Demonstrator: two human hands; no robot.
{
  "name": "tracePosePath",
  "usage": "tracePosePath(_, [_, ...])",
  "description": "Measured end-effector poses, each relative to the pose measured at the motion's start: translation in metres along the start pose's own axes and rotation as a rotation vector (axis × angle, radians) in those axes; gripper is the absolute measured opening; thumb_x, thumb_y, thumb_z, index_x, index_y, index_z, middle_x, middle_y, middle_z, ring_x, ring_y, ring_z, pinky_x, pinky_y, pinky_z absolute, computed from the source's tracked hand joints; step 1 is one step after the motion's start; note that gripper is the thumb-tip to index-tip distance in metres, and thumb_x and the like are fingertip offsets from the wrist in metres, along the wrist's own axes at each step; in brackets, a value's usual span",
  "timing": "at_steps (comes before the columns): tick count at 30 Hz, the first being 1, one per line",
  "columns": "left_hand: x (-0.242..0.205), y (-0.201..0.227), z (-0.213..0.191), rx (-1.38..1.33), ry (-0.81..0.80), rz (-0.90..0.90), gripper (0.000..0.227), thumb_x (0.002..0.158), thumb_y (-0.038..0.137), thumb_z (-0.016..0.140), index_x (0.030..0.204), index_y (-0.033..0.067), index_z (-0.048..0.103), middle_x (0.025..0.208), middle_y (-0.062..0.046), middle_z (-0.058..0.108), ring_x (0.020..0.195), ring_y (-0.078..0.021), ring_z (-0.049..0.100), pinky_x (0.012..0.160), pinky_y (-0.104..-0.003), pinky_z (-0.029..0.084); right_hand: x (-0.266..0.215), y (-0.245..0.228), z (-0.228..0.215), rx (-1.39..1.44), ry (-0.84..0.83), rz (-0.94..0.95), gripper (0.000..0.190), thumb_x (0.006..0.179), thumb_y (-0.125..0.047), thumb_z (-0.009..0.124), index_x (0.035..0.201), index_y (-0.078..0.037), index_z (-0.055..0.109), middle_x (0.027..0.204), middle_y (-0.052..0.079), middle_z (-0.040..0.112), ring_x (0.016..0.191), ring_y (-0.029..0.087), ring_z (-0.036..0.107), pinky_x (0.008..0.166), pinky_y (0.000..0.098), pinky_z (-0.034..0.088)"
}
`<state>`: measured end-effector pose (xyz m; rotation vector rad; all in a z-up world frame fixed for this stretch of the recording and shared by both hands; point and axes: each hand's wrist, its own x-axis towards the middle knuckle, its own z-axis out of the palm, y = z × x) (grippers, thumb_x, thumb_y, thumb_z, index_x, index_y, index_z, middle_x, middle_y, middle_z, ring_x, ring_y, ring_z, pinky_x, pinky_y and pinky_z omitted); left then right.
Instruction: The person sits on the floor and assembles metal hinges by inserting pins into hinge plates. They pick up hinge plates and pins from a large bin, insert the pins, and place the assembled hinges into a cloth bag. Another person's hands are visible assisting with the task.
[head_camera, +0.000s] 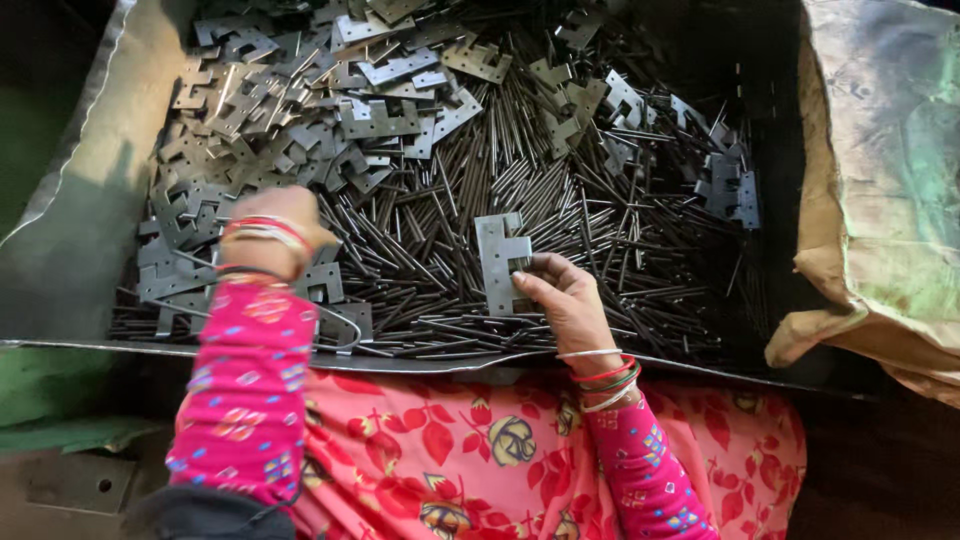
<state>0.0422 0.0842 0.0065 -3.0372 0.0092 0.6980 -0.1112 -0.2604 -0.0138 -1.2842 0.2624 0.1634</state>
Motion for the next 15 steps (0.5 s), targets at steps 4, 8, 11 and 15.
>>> tracePosePath(4, [0.009,0.046,0.025,0.157,0.032,-0.06,0.024,0.087,0.024,0.071,0.107,0.0159,0.082,0.114,-0.012,0.077,0.104,-0.0306,0.075,0.08,-0.048,0.06,-0.001,0.001,0.001,0.013,0.029,-0.037,0.025,0.09,-0.005,0.072,0.114,0.002,0.068,0.1,0.006,0.074,0.086,0.013,0.07,0.079,0.0302,0.058])
tracePosePath(8, [0.003,0.05,0.016,0.083,0.09,0.032,0.027,0.083,0.029,0.07,0.1,0.0138,0.083,0.105,-0.017,0.078,0.098,-0.0362,0.076,0.079,-0.048,0.061,-0.006,0.004,-0.004,-0.012,0.042,-0.081,0.026,0.09,-0.008,0.072,0.114,0.002,0.069,0.1,0.005,0.075,0.088,0.012,0.071,0.08,0.0293,0.059])
tracePosePath(11, [-0.005,0.03,0.0,-0.16,0.209,-0.032,0.04,0.086,0.037,0.068,0.099,-0.0003,0.078,0.099,-0.032,0.073,0.093,-0.0498,0.072,0.079,-0.056,0.057,-0.005,0.008,0.0,0.003,0.026,-0.102,0.026,0.092,-0.009,0.073,0.114,0.004,0.07,0.1,0.005,0.074,0.088,0.011,0.069,0.08,0.0286,0.057])
tracePosePath(15, [-0.02,0.024,-0.013,-1.065,0.258,0.25,0.023,0.1,0.018,0.057,0.114,0.0,0.056,0.098,-0.02,0.069,0.081,-0.0356,0.073,0.059,-0.044,0.056,-0.006,-0.003,0.01,0.02,0.095,-0.223,0.027,0.093,-0.007,0.075,0.117,0.003,0.068,0.1,0.005,0.072,0.089,0.011,0.066,0.081,0.0284,0.055])
